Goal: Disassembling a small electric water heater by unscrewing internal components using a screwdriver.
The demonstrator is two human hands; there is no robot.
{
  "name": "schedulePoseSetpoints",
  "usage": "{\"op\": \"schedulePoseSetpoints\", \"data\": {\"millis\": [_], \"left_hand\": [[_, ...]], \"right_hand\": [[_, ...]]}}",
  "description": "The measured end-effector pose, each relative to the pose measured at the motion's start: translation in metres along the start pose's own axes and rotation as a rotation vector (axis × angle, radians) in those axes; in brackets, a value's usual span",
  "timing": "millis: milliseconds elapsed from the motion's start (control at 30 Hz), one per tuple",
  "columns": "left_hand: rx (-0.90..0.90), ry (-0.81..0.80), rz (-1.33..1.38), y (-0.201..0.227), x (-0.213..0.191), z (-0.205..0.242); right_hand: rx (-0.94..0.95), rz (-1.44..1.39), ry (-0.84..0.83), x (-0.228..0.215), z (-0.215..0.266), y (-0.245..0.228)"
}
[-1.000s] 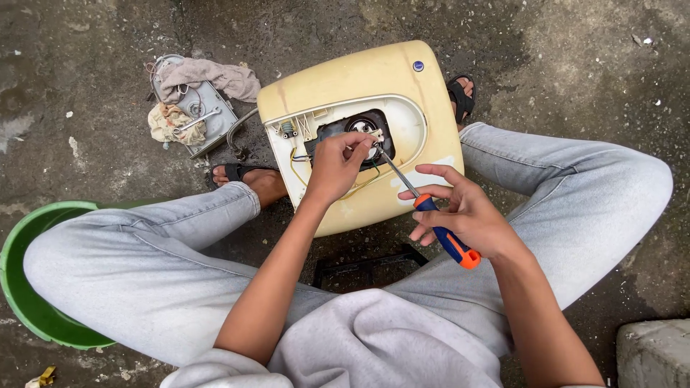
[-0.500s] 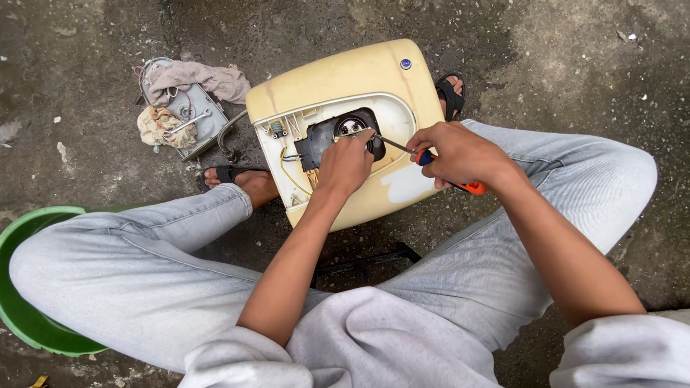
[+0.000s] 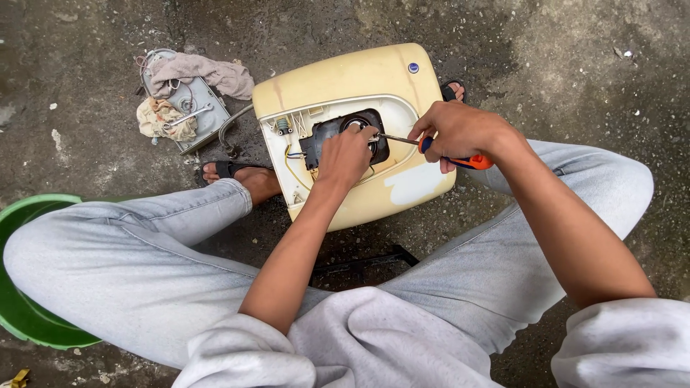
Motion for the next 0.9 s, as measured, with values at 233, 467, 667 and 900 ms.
{"op": "schedulePoseSetpoints", "data": {"millis": [233, 467, 667, 900], "left_hand": [[0.033, 0.132, -0.002, -0.005, 0.006, -0.006], [0.033, 0.152, 0.072, -0.018, 0.008, -0.003], [0.020, 0.178, 0.033, -0.016, 0.036, -0.012], [0.011, 0.198, 0.034, -0.013, 0.041, -0.011]], "right_hand": [[0.032, -0.063, -0.047, -0.005, -0.007, -0.009], [0.069, -0.004, -0.072, -0.001, -0.007, -0.023], [0.083, 0.015, -0.078, 0.008, -0.008, -0.036], [0.108, -0.032, -0.070, 0.009, -0.009, -0.038]]}}
Point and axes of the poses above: each hand's wrist, its own z-axis away from the middle knuckle, its own x-axis out of the palm, y = z × x, the point moved 3 cm from there along -z, towards the middle knuckle, and after that the axes turned 13 degrees about -z, right-handed, at the moved point
